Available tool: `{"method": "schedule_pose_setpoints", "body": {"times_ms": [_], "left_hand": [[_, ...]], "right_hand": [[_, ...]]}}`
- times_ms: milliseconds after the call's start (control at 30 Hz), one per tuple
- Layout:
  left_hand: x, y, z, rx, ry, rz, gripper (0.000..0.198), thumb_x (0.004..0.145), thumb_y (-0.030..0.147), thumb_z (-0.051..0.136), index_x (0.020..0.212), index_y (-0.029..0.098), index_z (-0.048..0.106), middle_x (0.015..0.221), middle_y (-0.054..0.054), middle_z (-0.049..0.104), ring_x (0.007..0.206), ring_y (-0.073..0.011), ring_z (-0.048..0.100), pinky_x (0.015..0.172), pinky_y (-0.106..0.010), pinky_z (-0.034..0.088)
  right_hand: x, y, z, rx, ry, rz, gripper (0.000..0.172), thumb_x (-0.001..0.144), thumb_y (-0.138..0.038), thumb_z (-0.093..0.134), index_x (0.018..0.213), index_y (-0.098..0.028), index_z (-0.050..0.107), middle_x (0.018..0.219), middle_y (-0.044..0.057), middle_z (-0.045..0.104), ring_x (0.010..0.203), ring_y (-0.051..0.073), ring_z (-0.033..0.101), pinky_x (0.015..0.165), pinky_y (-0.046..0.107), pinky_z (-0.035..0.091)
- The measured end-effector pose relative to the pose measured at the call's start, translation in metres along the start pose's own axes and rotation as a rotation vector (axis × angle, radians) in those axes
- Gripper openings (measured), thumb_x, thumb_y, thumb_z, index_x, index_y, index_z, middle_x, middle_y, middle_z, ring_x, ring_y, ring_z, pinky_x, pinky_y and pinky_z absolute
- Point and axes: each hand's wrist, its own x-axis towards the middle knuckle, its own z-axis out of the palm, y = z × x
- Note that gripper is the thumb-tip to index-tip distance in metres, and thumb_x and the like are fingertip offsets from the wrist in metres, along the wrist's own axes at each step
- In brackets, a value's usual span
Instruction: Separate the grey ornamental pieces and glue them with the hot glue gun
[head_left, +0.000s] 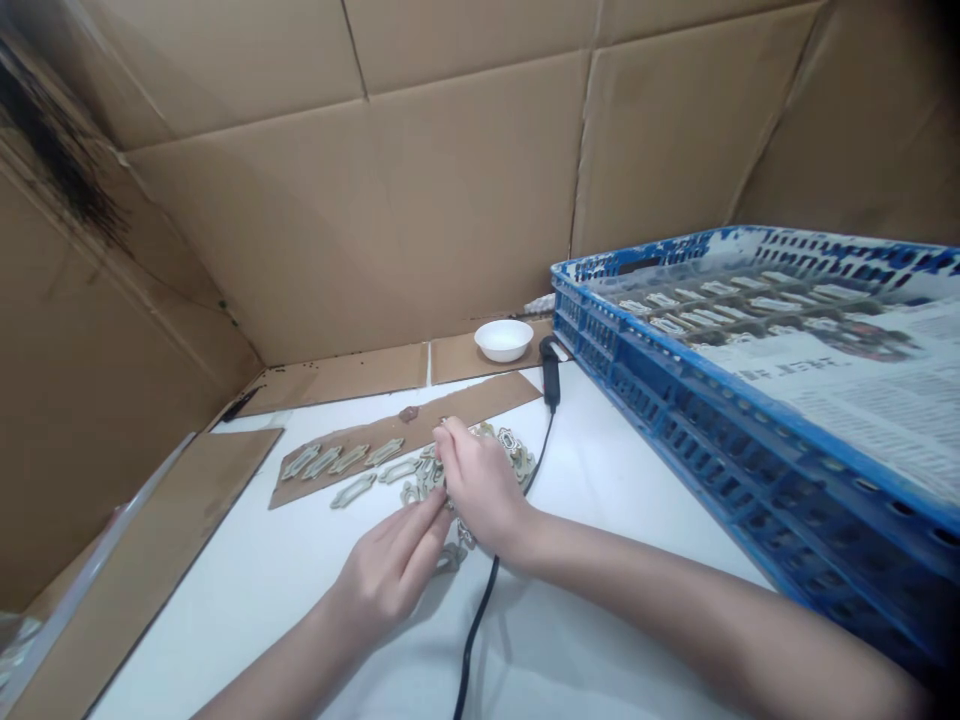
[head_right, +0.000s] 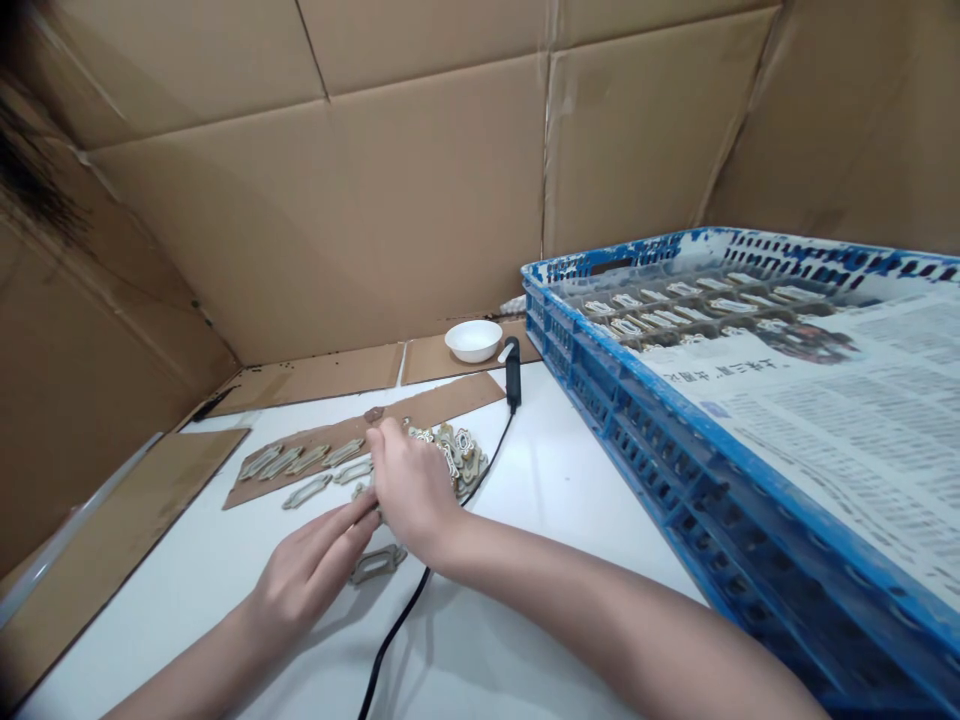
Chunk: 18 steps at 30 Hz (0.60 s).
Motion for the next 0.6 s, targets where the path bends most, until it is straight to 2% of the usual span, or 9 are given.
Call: {"method": "schedule_pose_setpoints", "body": {"times_ms": [100,200,300,467,600], "left_hand": [[-0.0032,0.0009,0.0039,0.022,0.018,-0.059,0.021,0.08,0.004,0.041,0.099,0.005,0.051,0.085,-0.018,0.064,0.073,-0.0187,0.061,0.057,-0.026,0.049],[-0.0064,0.002,0.0061,0.053,0.018,-0.099,0.016,0.079,0.006,0.045,0.094,0.007,0.053,0.077,-0.013,0.061,0.063,-0.0149,0.057,0.052,-0.024,0.045],[-0.0048,0.0036,0.0047,0.031,-0.027,-0.119,0.016,0.081,0.006,0.041,0.09,0.007,0.054,0.075,-0.011,0.06,0.06,-0.0128,0.055,0.052,-0.024,0.044],[-0.0014,0.0041,0.0029,-0.025,0.005,-0.121,0.018,0.082,0.004,0.037,0.09,0.008,0.053,0.075,-0.01,0.06,0.058,-0.0119,0.054,0.052,-0.024,0.044],[-0.0038,0.0044,0.0049,-0.092,0.002,-0.191,0.016,0.082,0.006,0.038,0.086,0.009,0.053,0.074,-0.01,0.06,0.062,-0.0133,0.055,0.056,-0.025,0.046]], "right_hand": [[-0.0022,-0.0026,-0.0024,-0.06,-0.006,-0.128,0.027,0.091,-0.028,0.023,0.072,-0.019,0.04,0.059,0.0,0.049,0.052,0.013,0.045,0.051,0.023,0.024],[-0.002,-0.0035,-0.0038,0.014,0.0,-0.078,0.027,0.091,-0.028,0.023,0.07,-0.019,0.038,0.057,-0.002,0.046,0.051,0.012,0.044,0.05,0.022,0.024],[-0.0016,-0.004,-0.0045,0.107,0.028,-0.026,0.027,0.09,-0.028,0.025,0.066,-0.02,0.034,0.054,-0.004,0.041,0.049,0.01,0.041,0.049,0.021,0.024],[-0.0029,-0.0057,-0.0055,0.116,0.042,-0.116,0.026,0.089,-0.026,0.029,0.064,-0.02,0.031,0.053,-0.005,0.036,0.048,0.009,0.035,0.05,0.021,0.023],[-0.0023,-0.0059,-0.006,0.093,0.032,-0.12,0.026,0.089,-0.026,0.029,0.064,-0.02,0.032,0.052,-0.005,0.036,0.047,0.01,0.035,0.05,0.022,0.022]]}}
